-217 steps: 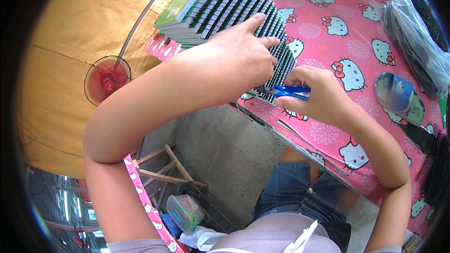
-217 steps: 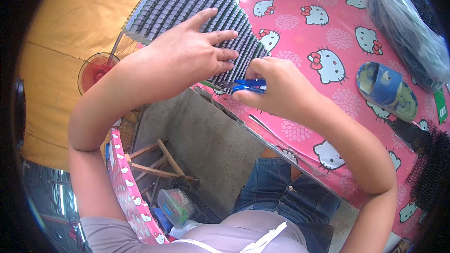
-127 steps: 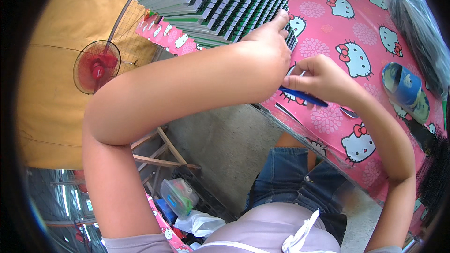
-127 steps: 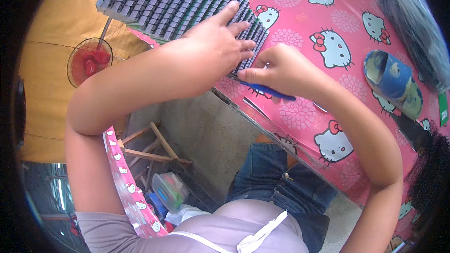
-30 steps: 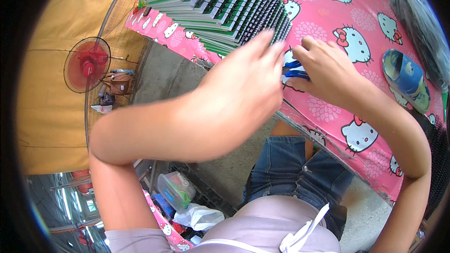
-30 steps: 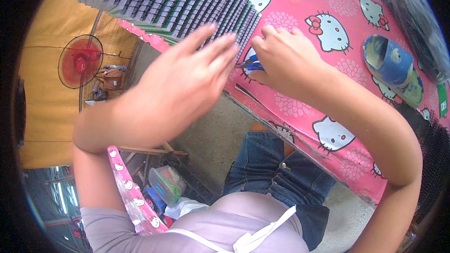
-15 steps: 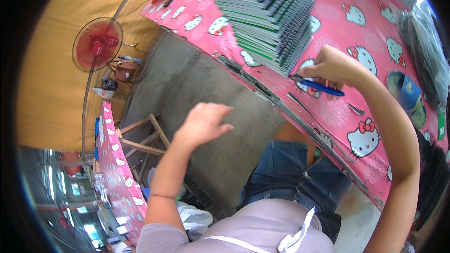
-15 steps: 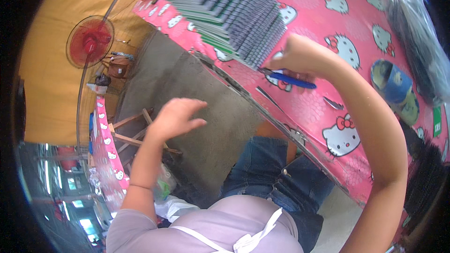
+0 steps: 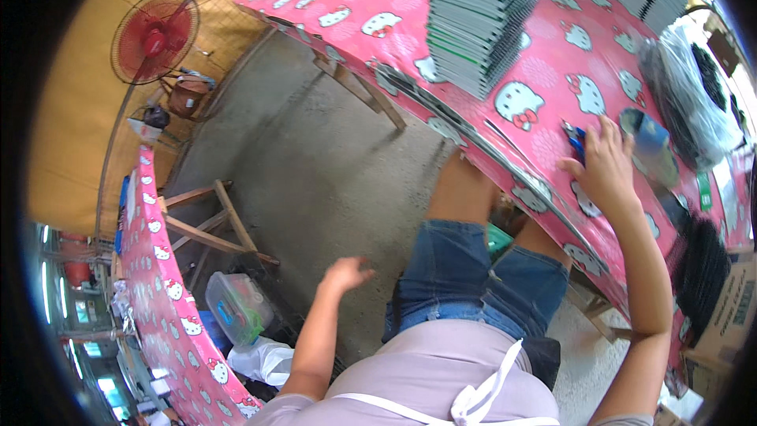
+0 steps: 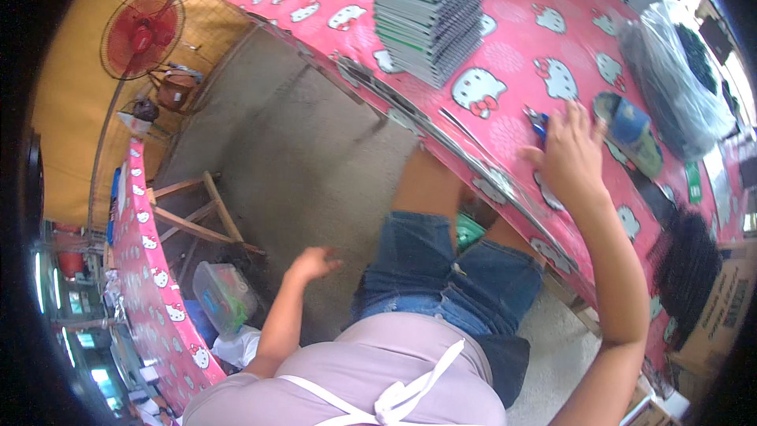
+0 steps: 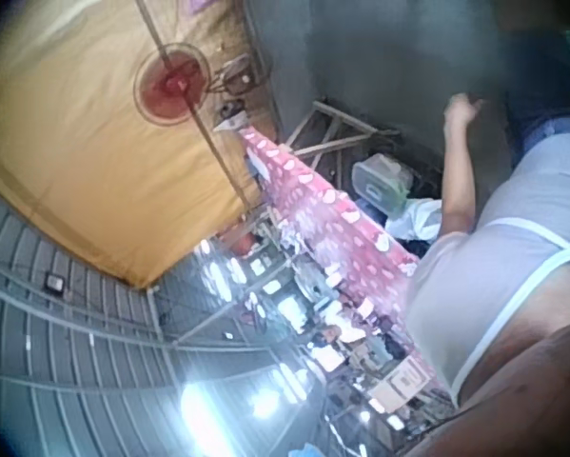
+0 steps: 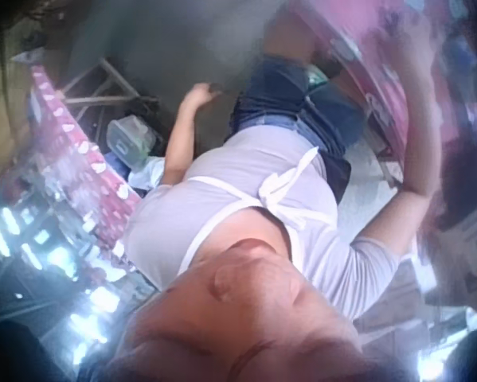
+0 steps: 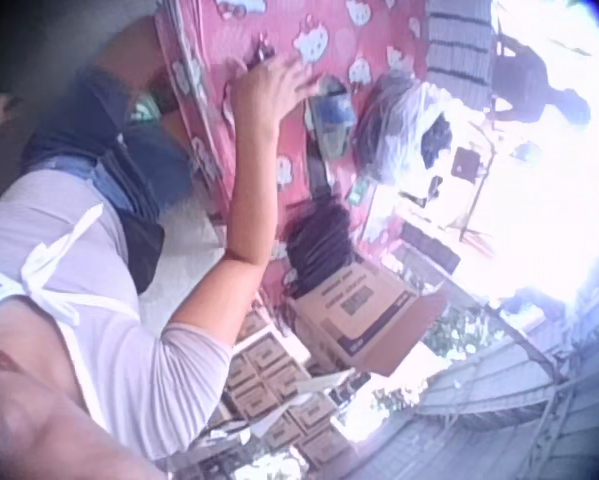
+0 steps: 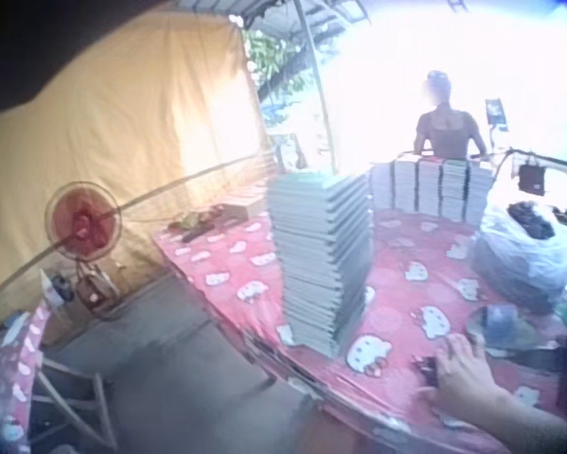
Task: The person organizes stacks of notebooks and uses a small blue tool to apply or remove components from the spine of a notebook stack.
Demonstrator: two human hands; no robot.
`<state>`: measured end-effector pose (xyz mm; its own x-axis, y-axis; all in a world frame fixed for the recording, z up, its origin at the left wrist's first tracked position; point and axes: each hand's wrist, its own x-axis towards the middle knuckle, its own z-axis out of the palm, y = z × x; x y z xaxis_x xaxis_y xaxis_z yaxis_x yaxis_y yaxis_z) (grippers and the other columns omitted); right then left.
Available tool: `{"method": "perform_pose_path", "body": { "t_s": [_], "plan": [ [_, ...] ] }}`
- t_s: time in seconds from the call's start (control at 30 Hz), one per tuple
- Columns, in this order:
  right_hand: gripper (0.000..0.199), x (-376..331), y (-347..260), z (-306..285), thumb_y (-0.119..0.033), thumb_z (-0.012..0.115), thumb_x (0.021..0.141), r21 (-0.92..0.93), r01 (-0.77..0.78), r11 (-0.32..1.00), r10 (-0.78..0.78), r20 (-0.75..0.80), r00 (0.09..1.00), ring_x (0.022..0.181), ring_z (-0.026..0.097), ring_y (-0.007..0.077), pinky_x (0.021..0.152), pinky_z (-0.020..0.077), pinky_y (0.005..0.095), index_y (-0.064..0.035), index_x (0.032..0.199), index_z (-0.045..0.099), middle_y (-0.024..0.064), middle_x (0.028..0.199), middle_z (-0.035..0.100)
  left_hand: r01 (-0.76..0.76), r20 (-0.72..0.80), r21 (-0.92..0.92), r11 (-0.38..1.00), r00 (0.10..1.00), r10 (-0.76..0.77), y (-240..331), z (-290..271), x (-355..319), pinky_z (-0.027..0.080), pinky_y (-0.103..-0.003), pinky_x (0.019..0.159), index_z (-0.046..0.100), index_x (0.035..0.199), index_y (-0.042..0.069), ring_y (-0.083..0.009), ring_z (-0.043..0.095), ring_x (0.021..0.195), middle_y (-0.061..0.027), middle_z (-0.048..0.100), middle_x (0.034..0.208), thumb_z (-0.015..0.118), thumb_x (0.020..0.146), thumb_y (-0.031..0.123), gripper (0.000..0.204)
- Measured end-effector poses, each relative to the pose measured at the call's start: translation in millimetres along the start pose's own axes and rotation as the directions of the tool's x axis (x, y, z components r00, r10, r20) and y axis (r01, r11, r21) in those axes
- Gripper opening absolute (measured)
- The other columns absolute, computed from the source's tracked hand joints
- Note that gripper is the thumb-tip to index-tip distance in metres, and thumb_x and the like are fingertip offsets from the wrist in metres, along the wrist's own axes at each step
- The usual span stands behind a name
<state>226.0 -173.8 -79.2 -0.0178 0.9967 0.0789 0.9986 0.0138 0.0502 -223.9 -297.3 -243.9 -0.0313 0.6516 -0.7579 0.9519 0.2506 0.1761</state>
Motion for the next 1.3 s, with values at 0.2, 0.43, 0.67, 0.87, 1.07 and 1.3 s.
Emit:
{"method": "perform_pose_path", "body": {
  "t_s": [0.2, 0.43, 0.67, 0.87, 1.07, 1.3],
  "plan": [
    [0.089, 16.0, -39.0, -1.4, -0.035, 0.075, 0.072, 0.494, 0.133, 0.859, -0.095, -0.102, 0.990, 0.126, 0.035, 0.0393, 0.105, 0.0318, 0.0405, 0.0110, 0.133, 0.029, 0.0294, 0.133, 0.038, -0.123, -0.470, -0.174, 0.977, 0.882, 0.027, 31.0, -57.4, 3.0, 0.045, -0.041, 0.091, 0.053, 0.124, 0.003, -0.0337, 0.057, 0.109, -0.0214, 0.058, 0.117, 0.064, 0.078, 0.033, 0.057],
    [0.121, 55.7, -89.9, 29.1, -0.051, 0.080, 0.055, 0.439, -0.081, 0.895, 0.118, -0.059, 0.991, 0.120, 0.039, 0.0366, 0.101, 0.0301, 0.0460, 0.0107, 0.138, 0.016, 0.0232, 0.132, 0.040, -0.659, -0.803, -0.274, 0.700, 0.557, 0.211, 118.9, -124.5, 30.5, 0.042, -0.038, 0.093, 0.030, 0.141, 0.008, -0.0284, 0.053, 0.109, -0.0134, 0.049, 0.131, 0.078, 0.069, 0.027, 0.088],
    [0.117, 86.1, -118.3, 31.1, -0.052, 0.080, 0.054, 0.538, -0.149, 0.830, 0.265, -0.145, 0.953, 0.114, 0.043, 0.0345, 0.096, 0.0323, 0.0448, 0.0086, 0.136, 0.022, 0.0206, 0.125, 0.046, -0.568, -0.771, 0.151, 0.809, 0.445, 0.456, 197.7, -234.4, 79.9, 0.038, -0.039, 0.095, 0.037, 0.137, 0.011, -0.0315, 0.047, 0.111, -0.0201, 0.051, 0.115, 0.089, 0.041, 0.039, 0.113],
    [0.116, 101.5, -113.6, 39.9, -0.055, 0.076, 0.054, 0.479, -0.139, 0.867, 0.232, -0.139, 0.963, 0.111, 0.044, 0.0315, 0.092, 0.0344, 0.0415, 0.0072, 0.137, 0.023, 0.0204, 0.124, 0.046, -0.681, -0.512, 0.124, 0.722, 0.580, 0.634, 214.8, -267.0, 93.3, 0.024, -0.049, 0.101, 0.048, 0.128, 0.018, -0.0314, 0.044, 0.117, -0.0153, 0.056, 0.116, 0.088, 0.037, 0.042, 0.102],
    [0.108, 111.3, -110.5, 47.1, -0.045, 0.078, 0.057, 0.526, -0.063, 0.848, 0.211, -0.226, 0.951, 0.103, 0.049, 0.0319, 0.086, 0.0358, 0.0427, 0.0092, 0.134, 0.026, 0.0204, 0.115, 0.050, -0.833, -0.620, 0.088, 0.546, 0.384, 0.685, 250.2, -261.8, 114.0, 0.041, -0.043, 0.084, 0.066, 0.098, 0.011, -0.0298, 0.061, 0.091, -0.0118, 0.067, 0.093, 0.087, 0.046, 0.037, 0.062],
    [0.104, 161.2, -84.7, 47.9, -0.047, 0.076, 0.060, 0.512, -0.114, 0.851, 0.241, -0.189, 0.952, 0.105, 0.049, 0.0306, 0.087, 0.0368, 0.0442, 0.0072, 0.135, 0.028, 0.0191, 0.116, 0.054, -0.772, -0.742, 0.035, 0.634, 0.405, 0.534, 296.7, -273.0, 137.5, 0.048, -0.039, 0.075, 0.066, 0.095, 0.008, -0.0290, 0.065, 0.079, -0.0143, 0.068, 0.084, 0.087, 0.049, 0.036, 0.058]
  ]
}}
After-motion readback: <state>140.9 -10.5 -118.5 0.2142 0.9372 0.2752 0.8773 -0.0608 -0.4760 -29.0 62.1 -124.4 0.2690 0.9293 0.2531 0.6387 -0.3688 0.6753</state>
